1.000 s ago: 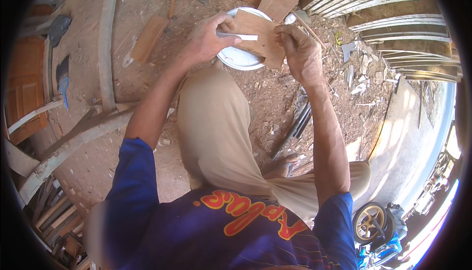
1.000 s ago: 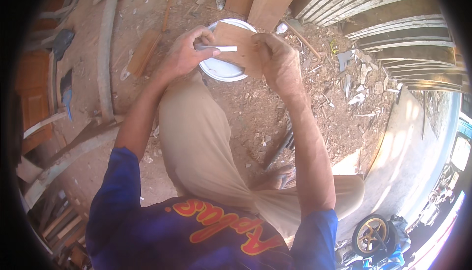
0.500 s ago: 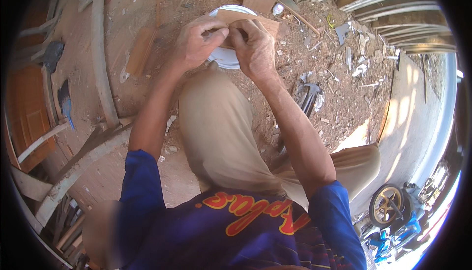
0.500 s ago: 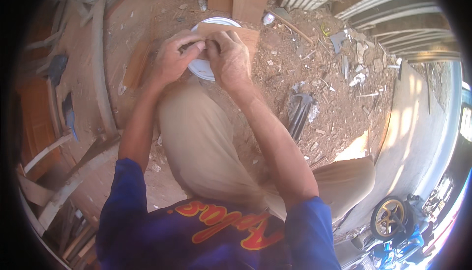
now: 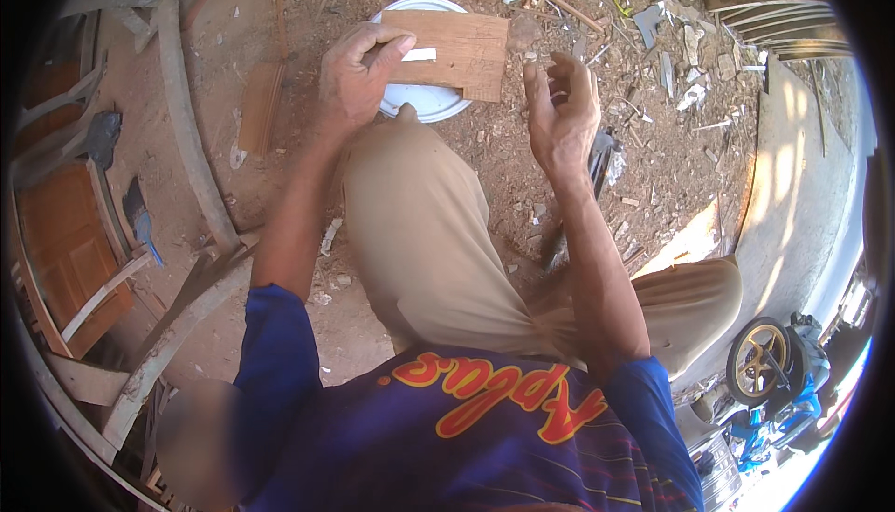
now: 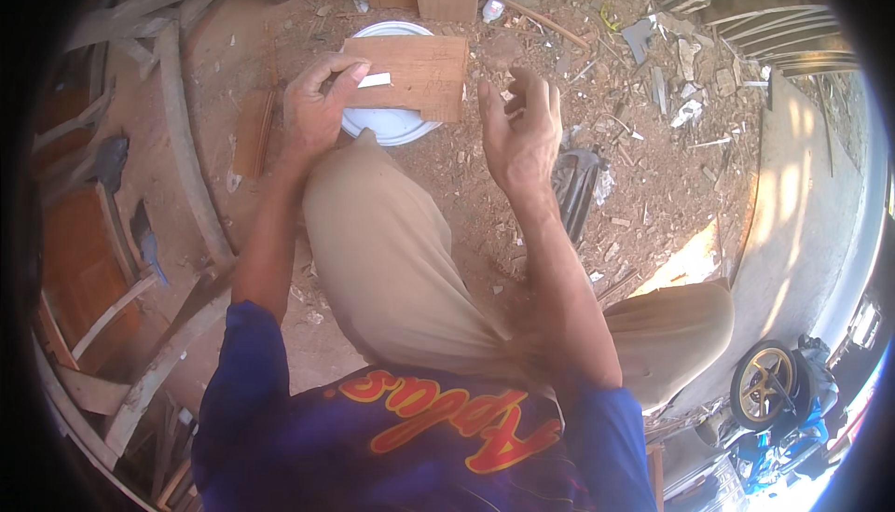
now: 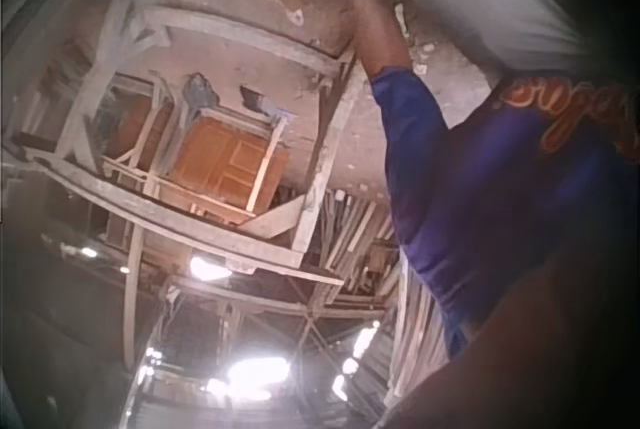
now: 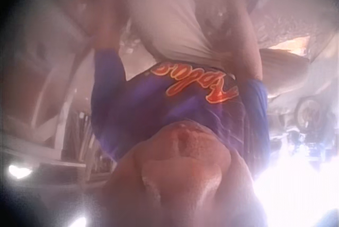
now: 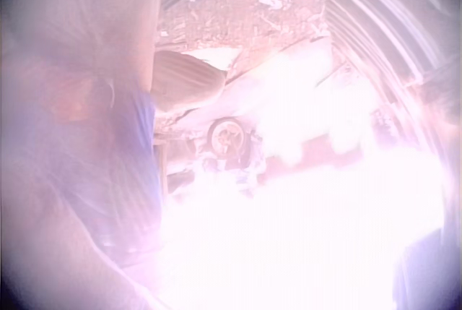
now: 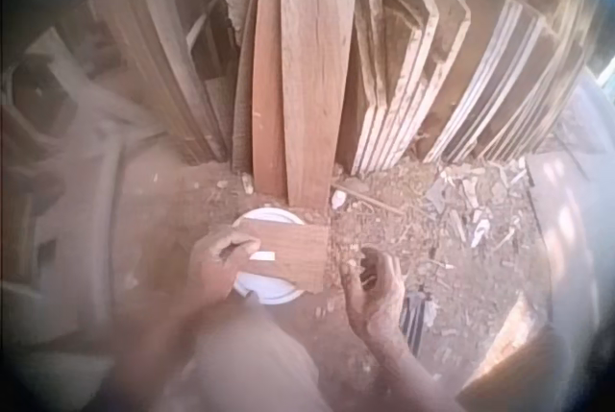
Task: The person sits down with a wooden block, positions a plastic strip on it, and drives nails into the strip using a hammer. They then use pliers and the hammer to adjust and fasten the hardware onto the wooden block.
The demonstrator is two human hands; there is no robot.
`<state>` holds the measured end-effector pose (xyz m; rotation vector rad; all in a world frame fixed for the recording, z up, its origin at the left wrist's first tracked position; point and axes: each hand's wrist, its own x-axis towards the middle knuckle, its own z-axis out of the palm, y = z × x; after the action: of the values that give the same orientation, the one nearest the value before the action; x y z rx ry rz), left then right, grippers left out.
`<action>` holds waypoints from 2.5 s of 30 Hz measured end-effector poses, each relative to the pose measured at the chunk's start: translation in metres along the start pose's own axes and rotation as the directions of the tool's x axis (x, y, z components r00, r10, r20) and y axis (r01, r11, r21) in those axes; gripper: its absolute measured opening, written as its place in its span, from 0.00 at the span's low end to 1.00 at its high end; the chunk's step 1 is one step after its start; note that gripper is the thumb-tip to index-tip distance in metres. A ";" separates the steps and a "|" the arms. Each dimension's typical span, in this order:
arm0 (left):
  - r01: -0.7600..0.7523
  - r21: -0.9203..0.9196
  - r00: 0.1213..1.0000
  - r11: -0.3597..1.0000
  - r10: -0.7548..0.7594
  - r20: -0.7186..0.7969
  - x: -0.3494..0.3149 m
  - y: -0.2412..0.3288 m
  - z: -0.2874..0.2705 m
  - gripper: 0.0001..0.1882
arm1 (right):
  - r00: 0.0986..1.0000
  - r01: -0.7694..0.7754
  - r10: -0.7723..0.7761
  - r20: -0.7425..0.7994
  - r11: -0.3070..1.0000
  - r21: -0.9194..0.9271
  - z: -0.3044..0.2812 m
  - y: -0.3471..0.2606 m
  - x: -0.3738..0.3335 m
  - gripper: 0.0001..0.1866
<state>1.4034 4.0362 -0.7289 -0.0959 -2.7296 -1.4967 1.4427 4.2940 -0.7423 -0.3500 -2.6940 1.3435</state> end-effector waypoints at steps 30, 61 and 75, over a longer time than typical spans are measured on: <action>-0.283 0.152 0.954 0.947 0.294 -0.055 0.003 -0.017 0.019 0.05 | 0.789 0.600 -0.613 0.047 0.784 0.161 0.067 -0.021 0.021 0.10; -0.449 0.394 0.873 0.802 0.488 0.001 0.003 -0.007 0.031 0.03 | 0.813 0.573 -0.577 0.077 0.817 0.071 0.049 -0.012 0.022 0.09; -0.452 0.368 0.858 0.813 0.509 -0.073 -0.005 -0.010 0.032 0.07 | 0.803 -0.469 0.591 0.073 0.703 -0.535 -0.037 0.201 -0.118 0.29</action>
<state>1.4075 4.0577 -0.7549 -0.5783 -2.5102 -0.8454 1.5954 4.4095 -0.8800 -1.1825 -3.2825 0.7651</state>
